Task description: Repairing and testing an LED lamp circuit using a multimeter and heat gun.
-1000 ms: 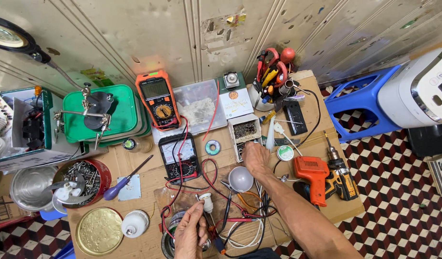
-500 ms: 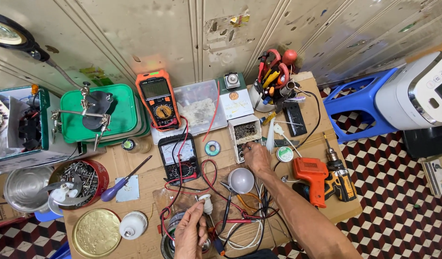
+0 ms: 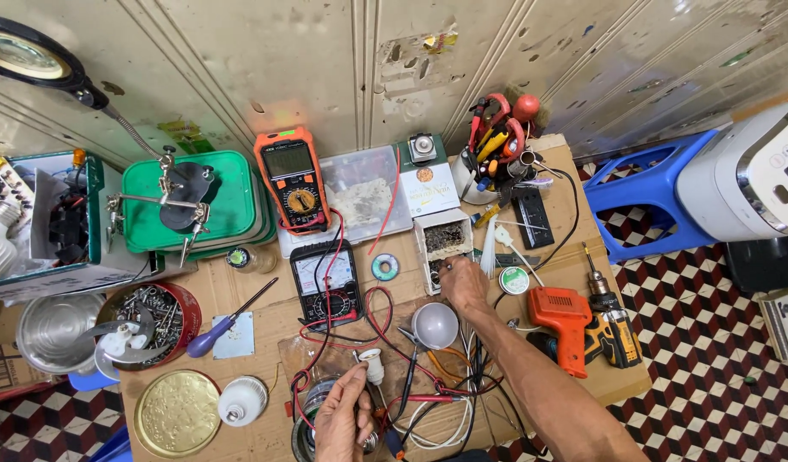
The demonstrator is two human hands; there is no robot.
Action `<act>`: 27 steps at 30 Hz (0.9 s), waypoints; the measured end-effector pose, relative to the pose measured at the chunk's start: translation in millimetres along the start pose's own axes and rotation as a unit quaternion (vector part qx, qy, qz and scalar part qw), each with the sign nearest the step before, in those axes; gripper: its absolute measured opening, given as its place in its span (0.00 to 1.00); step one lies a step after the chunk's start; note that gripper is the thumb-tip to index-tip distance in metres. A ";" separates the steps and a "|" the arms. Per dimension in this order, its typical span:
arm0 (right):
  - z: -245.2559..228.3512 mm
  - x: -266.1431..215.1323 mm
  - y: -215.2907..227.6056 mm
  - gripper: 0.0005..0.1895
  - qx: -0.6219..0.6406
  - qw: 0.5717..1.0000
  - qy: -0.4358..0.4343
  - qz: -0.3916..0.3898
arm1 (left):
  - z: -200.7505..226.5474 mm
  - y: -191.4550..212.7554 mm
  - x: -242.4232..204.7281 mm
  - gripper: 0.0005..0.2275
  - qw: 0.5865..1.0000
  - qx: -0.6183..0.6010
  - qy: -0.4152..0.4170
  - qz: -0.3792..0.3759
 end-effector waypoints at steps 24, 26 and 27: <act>4.3 1.5 -7.0 0.14 -0.062 0.989 0.119 0.054 | 5.5 -1.9 -4.0 0.15 1.000 -0.007 -0.006 -0.001; -1.9 -7.8 2.9 0.14 -0.020 0.993 0.104 0.054 | 6.8 -2.6 -6.6 0.15 1.000 -0.007 -0.007 0.000; -3.3 -12.3 7.3 0.14 0.023 0.994 0.088 0.055 | 7.4 -2.9 -7.7 0.15 1.000 -0.006 -0.008 0.001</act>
Point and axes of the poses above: each hand's wrist, its own x-axis towards the middle knuckle, its own y-axis out of the back of the hand, z = x × y, the point moved 8 cm from there along x, towards the middle knuckle, and after that the axes turned 10 degrees about y, right-handed, at the moved point
